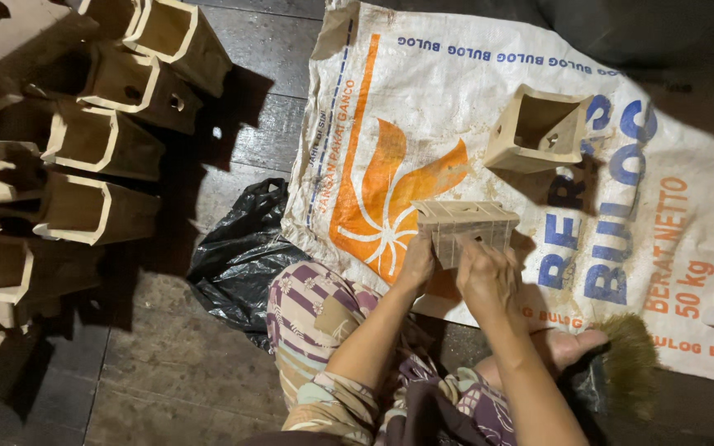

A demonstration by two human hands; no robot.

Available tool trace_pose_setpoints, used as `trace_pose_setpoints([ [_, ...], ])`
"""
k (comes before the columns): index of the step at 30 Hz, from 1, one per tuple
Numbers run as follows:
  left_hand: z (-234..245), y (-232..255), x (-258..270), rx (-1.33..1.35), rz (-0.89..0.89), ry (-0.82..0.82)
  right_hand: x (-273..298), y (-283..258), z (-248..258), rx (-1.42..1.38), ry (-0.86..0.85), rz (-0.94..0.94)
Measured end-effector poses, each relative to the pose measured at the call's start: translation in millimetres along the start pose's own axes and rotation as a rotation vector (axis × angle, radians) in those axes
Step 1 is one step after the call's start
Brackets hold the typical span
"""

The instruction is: The person sands small wooden birdhouse-like objects using sandpaper by hand while sitting on the floor.

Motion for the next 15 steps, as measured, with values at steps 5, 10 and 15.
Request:
trace_pose_setpoints([
  [5,-1,-9,-6,0.016,0.042,0.016,46,0,-24,-0.048,-0.081,-0.031],
  [10,5,-39,-29,0.013,0.053,0.012,97,9,-55,0.057,-0.215,-0.043],
  [15,-10,-13,-11,0.336,0.13,0.01,95,13,-17,-0.013,-0.448,-0.392],
])
Point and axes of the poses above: each hand's wrist, its own x-axis away from the middle knuckle, its own z-axis out of the back of the hand, y = z × x, the point moved 5 cm from there along -x, towards the middle knuckle, and after that the axes turned 11 degrees about z, right-handed, at the moved point
